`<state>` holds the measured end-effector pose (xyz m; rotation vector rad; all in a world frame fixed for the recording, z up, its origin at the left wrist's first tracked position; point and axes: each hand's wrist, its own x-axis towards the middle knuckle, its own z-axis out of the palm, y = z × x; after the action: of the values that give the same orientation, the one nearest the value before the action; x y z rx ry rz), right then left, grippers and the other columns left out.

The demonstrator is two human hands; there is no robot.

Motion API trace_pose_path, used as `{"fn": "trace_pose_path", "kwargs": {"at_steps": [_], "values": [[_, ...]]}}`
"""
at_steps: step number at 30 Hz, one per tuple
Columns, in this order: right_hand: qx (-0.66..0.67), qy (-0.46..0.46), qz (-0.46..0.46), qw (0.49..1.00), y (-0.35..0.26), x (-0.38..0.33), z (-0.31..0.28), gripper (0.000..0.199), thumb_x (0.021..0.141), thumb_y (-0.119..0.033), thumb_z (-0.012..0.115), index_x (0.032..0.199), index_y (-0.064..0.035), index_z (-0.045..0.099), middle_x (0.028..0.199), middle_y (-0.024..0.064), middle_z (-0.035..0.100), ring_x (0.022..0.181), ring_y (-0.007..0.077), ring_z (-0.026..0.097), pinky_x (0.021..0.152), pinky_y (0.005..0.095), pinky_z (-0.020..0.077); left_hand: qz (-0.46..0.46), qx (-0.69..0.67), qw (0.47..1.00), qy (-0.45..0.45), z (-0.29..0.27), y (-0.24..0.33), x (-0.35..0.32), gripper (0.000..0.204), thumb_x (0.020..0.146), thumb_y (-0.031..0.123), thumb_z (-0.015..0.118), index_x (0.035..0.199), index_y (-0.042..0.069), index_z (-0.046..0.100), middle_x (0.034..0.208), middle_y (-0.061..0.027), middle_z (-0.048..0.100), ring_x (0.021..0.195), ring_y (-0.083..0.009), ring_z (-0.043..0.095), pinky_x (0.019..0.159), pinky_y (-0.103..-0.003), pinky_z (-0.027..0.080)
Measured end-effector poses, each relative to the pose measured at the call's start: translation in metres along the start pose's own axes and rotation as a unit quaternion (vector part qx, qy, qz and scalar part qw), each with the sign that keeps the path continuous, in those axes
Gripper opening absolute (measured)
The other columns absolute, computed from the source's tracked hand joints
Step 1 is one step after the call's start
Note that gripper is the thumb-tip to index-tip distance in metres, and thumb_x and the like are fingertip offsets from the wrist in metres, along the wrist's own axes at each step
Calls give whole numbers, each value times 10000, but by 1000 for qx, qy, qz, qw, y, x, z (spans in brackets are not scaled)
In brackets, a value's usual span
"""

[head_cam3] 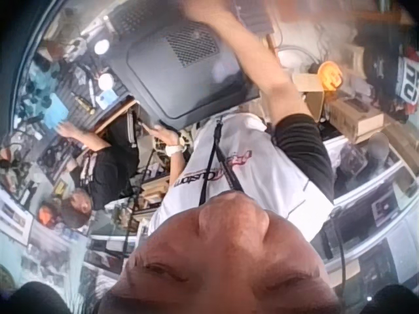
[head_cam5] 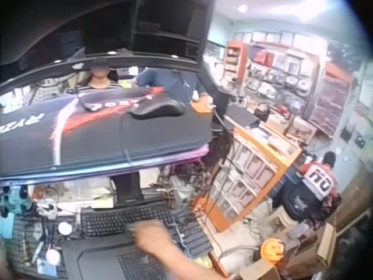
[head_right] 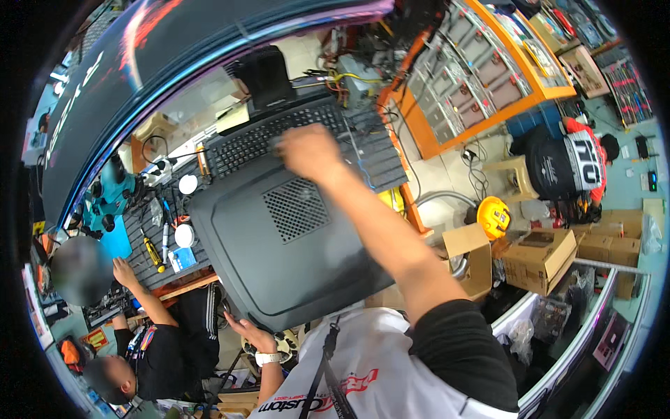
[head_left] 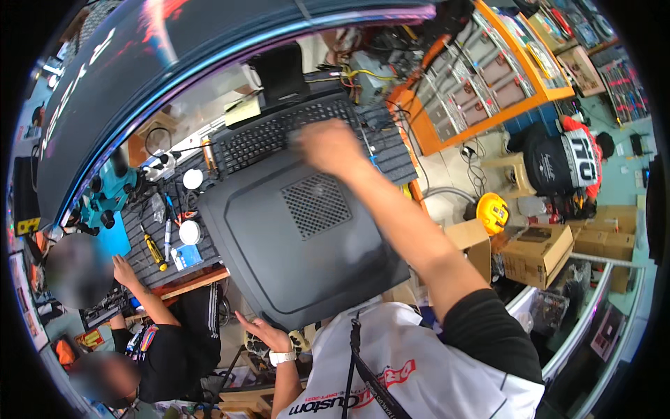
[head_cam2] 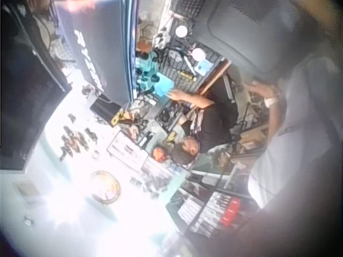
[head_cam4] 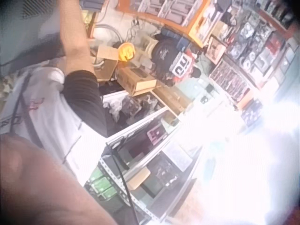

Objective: The person attaches the side panel to a computer case, wipes the exterior surfaces with a cloth, and connects a cable to the rear port.

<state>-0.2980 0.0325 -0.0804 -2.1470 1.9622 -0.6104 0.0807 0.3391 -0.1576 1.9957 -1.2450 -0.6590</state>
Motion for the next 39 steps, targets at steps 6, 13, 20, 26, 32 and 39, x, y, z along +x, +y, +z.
{"fn": "trace_pose_path", "kwargs": {"at_steps": [6,13,20,26,32,39], "values": [[-17,30,-58,998,15,11,41,235,1039,-260,610,1049,-74,753,1029,149,791,1044,357,747,1059,518,517,12,-7,1000,-1,1,-1,1,851,1166,582,306,1708,-66,206,1771,-292,228,1636,-450,231,1337,-537,159],[-215,-196,31,956,-77,52,15,316,1059,-249,508,1027,-140,803,998,136,810,907,343,783,769,513,620,-14,1,1000,-2,-5,4,3,918,1134,654,302,1711,-55,211,1753,-301,242,1632,-471,214,1327,-576,160],[87,-313,-128,937,-141,118,112,664,1155,-515,367,1131,-16,803,1241,247,767,1255,450,679,1113,529,510,-26,-24,999,8,-6,5,5,918,1124,643,333,1695,-69,240,1733,-341,254,1603,-523,259,1306,-607,185],[31,-127,-87,988,-141,59,66,372,1053,-346,672,1337,-133,784,1353,112,769,1264,373,705,1112,504,512,-31,-50,998,17,-9,1,5,899,1115,604,387,1681,-83,264,1714,-351,281,1590,-541,252,1297,-643,162],[20,-115,-263,958,-220,66,129,368,1045,-253,675,1358,-68,734,1483,165,683,1409,387,611,1224,563,421,-37,-86,994,46,-5,-6,1,867,1122,562,407,1684,-80,254,1698,-358,292,1585,-546,251,1294,-656,155],[-100,-87,-398,908,-245,-39,93,463,978,-148,715,1417,-2,688,1432,230,701,1383,401,641,1196,587,457,-46,-142,984,100,3,-16,-9,894,1111,571,415,1701,-66,205,1726,-339,259,1611,-525,224,1298,-669,113]]}}
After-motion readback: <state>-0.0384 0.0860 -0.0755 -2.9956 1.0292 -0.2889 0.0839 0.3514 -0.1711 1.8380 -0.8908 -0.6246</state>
